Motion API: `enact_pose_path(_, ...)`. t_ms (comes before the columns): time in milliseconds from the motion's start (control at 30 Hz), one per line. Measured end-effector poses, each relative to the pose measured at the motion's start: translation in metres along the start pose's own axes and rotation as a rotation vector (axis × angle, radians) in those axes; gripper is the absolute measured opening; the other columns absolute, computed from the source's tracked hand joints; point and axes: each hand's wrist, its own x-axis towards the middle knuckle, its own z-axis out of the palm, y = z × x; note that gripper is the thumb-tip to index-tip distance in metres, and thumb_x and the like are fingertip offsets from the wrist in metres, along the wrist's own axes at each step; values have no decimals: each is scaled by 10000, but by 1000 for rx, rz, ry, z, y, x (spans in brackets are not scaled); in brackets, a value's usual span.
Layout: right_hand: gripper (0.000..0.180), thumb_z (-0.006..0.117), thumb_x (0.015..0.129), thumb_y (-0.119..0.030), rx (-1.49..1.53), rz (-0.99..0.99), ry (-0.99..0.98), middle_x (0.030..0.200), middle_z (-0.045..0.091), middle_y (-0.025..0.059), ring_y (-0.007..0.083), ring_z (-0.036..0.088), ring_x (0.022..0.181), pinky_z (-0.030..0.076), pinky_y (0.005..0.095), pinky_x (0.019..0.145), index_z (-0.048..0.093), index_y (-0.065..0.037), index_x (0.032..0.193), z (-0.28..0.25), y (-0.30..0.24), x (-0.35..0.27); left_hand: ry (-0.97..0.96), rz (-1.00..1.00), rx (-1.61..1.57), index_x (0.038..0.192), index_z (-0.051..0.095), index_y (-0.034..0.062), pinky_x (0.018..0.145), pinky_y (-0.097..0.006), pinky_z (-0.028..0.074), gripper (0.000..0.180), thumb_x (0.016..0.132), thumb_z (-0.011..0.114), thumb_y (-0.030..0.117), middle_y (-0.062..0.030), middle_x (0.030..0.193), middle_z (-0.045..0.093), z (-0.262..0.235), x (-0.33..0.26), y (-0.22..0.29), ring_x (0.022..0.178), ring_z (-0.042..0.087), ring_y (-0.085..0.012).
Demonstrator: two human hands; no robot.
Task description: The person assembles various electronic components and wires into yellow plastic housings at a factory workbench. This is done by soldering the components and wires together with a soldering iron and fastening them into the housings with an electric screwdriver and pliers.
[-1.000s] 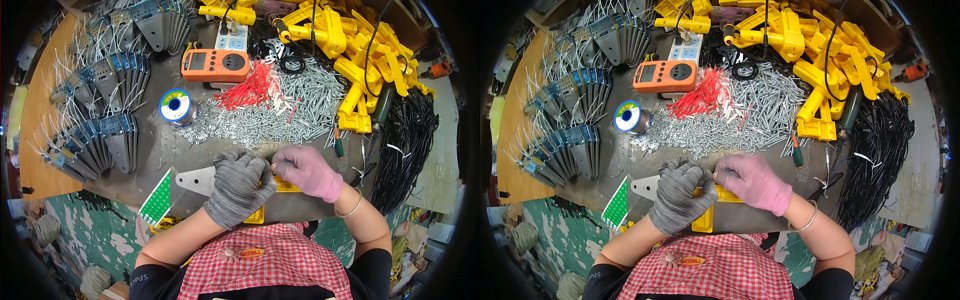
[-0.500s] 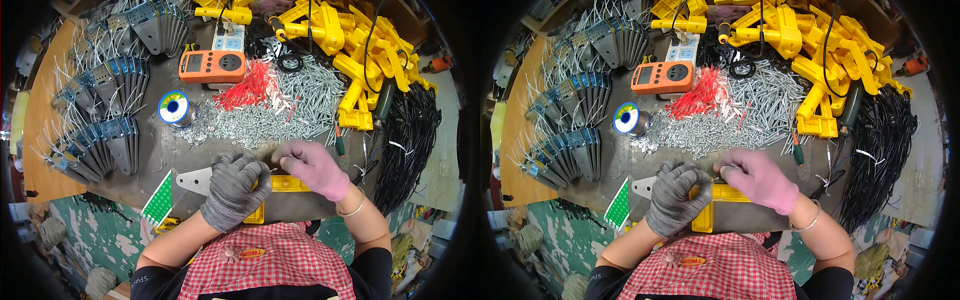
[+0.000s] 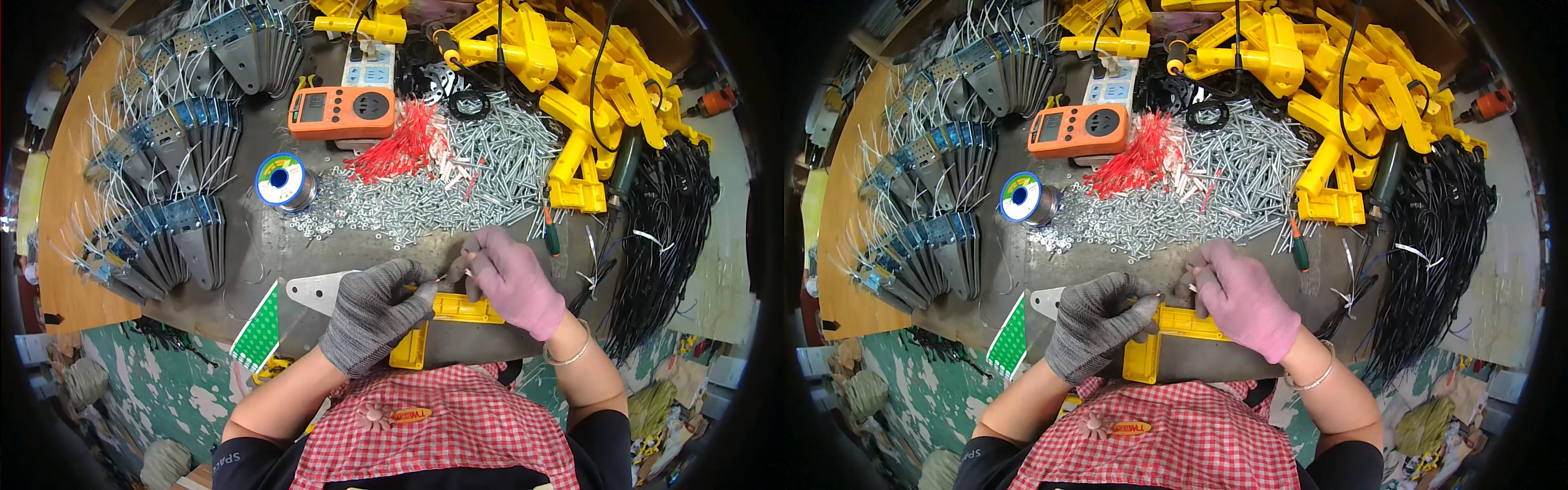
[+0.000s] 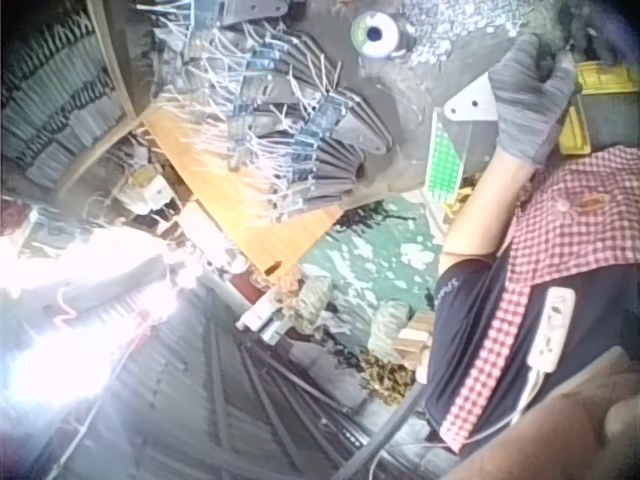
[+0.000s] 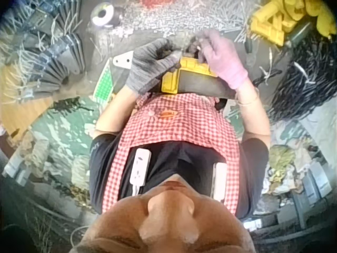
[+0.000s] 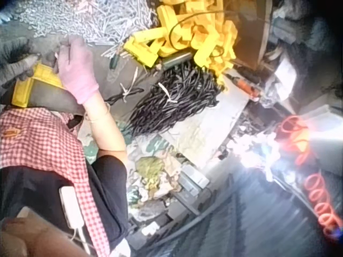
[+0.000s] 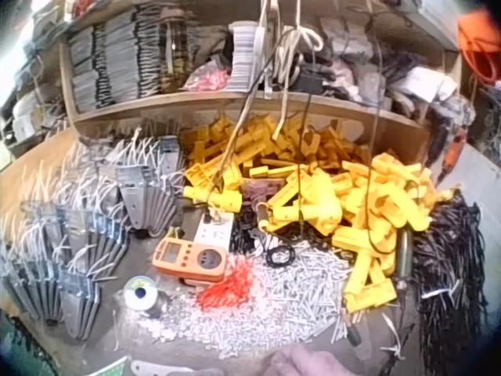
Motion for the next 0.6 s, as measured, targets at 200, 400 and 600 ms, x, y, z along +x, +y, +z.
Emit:
enact_pose_path(200,144,631,932,-84,299,-7,-12,769,660,113,155,615,646,480,295,608,594,0,1043,1,-1,-1,-8,8,5,1076,685,-41,690,-238,560,173,941,709,65,-55,850,712,0,1,-7,755,677,-94)
enact_pose_path(400,73,699,847,-84,-218,-258,87,805,665,109,208,641,647,511,315,621,713,-54,911,11,-15,-10,-7,-8,-62,1085,695,-43,713,-253,562,190,930,723,63,-62,871,720,-1,2,3,767,678,-105)
enact_pose_path(600,104,694,805,-59,-315,-435,125,824,669,122,281,668,707,541,360,635,689,-66,909,14,-12,-10,-35,-33,-281,1005,714,-35,665,-241,552,144,934,702,90,-56,814,716,-4,7,-1,740,662,-67)
